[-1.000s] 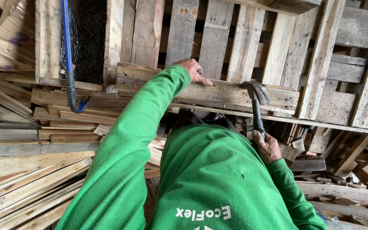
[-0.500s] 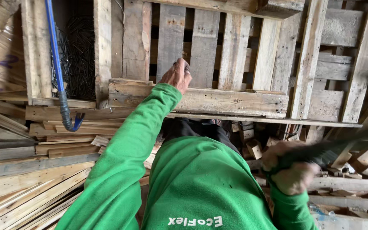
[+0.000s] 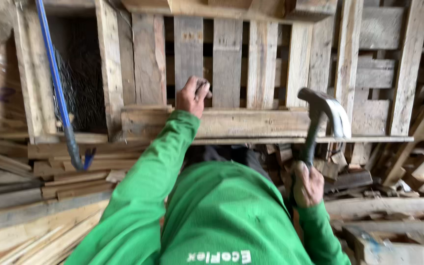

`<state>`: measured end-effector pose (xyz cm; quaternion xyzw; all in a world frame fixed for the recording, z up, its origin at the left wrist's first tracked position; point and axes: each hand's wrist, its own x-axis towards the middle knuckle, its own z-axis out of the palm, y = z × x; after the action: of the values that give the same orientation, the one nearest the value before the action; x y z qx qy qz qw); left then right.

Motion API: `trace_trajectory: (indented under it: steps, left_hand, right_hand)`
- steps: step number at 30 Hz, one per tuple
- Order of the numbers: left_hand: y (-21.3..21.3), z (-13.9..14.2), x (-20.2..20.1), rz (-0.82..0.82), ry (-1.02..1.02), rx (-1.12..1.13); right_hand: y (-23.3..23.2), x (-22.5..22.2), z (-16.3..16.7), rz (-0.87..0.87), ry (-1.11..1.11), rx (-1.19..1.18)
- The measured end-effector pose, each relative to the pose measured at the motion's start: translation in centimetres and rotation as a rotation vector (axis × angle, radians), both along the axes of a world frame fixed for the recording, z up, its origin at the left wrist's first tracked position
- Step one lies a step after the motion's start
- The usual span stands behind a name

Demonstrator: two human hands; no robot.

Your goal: The person builds wooden pallets on a work surface. They take nails from a wooden nail box, position a wood plank across the pallet frame, and hammer nails to fasten the plank, repeating the process for additional planks.

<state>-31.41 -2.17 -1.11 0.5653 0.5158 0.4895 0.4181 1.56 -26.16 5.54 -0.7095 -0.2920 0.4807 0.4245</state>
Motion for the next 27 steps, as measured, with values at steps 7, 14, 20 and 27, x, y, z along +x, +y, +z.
trace_trajectory:
  steps: [7,14,20,27]
  left_hand:
    - [-2.1,2.2,-1.7,0.041,-1.051,-0.512]
    - [-6.4,1.7,-0.6,-0.169,-1.072,-0.805]
    - [-7.8,0.0,-0.8,-0.29,-0.799,-0.75]
    - [-7.5,1.5,-0.1,-0.328,0.088,-0.087]
  right_hand:
    - [-0.9,-3.1,-1.0,0.298,-0.242,0.079]
    - [-2.6,-4.1,-0.2,0.211,-0.151,-0.46]
    - [-5.4,-5.1,-0.7,0.244,-0.254,-0.124]
    - [-3.6,-6.2,-2.3,0.013,0.015,-0.417]
